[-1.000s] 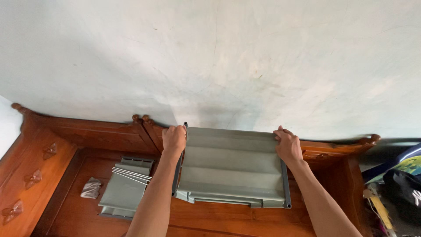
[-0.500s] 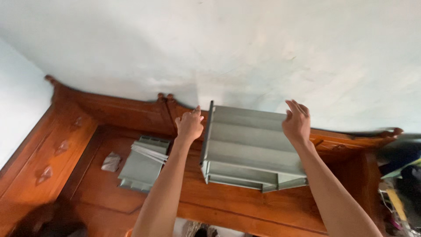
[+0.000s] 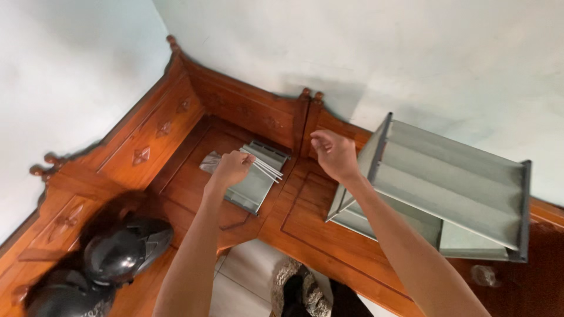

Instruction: The person assembles a multi-tier fabric shoe rack by inserting metal poles into the base, attaching fabric side panels, and placing the top shelf. The person handles metal poles, fabric panels, and shelf units by hand.

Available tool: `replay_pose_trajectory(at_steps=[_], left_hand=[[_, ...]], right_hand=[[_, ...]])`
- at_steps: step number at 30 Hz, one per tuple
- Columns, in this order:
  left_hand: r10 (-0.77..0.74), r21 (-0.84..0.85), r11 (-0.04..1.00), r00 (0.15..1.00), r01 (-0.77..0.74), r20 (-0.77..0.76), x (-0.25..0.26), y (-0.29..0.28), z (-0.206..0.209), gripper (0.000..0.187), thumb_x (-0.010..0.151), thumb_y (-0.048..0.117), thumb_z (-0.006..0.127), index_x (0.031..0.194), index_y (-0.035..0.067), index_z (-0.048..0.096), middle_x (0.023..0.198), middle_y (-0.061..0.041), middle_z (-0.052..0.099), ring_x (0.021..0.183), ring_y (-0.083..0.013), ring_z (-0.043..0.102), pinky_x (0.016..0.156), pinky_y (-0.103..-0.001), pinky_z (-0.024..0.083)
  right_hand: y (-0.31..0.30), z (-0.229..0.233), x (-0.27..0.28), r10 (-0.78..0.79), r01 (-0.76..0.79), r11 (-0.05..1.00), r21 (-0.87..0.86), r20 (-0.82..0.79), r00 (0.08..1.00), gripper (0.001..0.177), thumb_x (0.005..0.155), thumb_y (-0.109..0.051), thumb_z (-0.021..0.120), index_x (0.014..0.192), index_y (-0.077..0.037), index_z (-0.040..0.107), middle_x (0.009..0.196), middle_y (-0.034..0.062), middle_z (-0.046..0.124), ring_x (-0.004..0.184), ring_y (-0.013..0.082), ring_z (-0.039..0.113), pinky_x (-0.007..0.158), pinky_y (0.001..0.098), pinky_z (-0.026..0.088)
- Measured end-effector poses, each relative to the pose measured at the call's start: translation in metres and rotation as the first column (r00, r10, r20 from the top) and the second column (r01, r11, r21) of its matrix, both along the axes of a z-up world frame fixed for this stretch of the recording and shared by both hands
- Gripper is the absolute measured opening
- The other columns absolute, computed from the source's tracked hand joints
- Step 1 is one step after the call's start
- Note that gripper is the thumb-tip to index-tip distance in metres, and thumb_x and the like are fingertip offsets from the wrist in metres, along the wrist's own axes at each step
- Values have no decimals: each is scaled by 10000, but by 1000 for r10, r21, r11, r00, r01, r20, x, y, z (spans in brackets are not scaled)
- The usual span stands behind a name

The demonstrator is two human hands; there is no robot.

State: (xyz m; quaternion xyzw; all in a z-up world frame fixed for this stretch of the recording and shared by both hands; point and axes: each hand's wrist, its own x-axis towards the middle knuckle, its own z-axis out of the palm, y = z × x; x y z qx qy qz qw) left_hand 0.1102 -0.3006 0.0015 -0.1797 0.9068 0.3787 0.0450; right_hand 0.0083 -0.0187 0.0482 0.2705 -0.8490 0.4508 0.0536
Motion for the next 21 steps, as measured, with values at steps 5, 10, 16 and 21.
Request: replay_pose_trajectory(at_steps=[5, 10, 16, 21], left_hand=[[41, -64, 997, 992, -33, 117, 22, -16, -49, 381, 1069, 384, 613, 1127, 34, 754, 1059, -264, 751, 951, -416, 702, 855, -472, 565], [101, 122, 985, 981, -123, 168, 19, -32, -96, 337, 1009, 363, 594, 1232, 152, 731, 1189, -127, 733, 975, -283, 702, 845, -452, 560], [168, 255, 938, 952, -233, 254, 13, -42, -119, 344, 1007, 326, 589, 1274, 138, 699, 1222, -125, 746, 960, -320, 782, 893, -425, 600], [166, 238, 949, 968, -209, 188, 14, -53, -141, 307, 1007, 296, 594, 1226, 130, 732, 1214, -122, 732, 1129, -281, 694, 958, -415, 549]], right_hand=[[-46, -55, -6, 8, -43, 991, 128, 265, 964, 201, 961, -201, 681, 1114, -112, 776, 976, 46, 803, 876, 182, 770, 814, 329, 614], [-79, -130, -27, -62, -62, 974, 218, 516, 854, 217, 971, -245, 677, 1086, -98, 789, 916, 28, 788, 844, 167, 751, 803, 326, 589], [-97, -202, -41, -158, -3, 972, 234, 669, 726, 233, 963, -228, 679, 1089, -58, 777, 912, 31, 788, 796, 131, 732, 739, 296, 565], [-106, -246, -50, -165, 85, 986, 144, 754, 636, 212, 960, -158, 677, 1075, -14, 783, 898, 52, 774, 762, 127, 690, 658, 271, 541]])
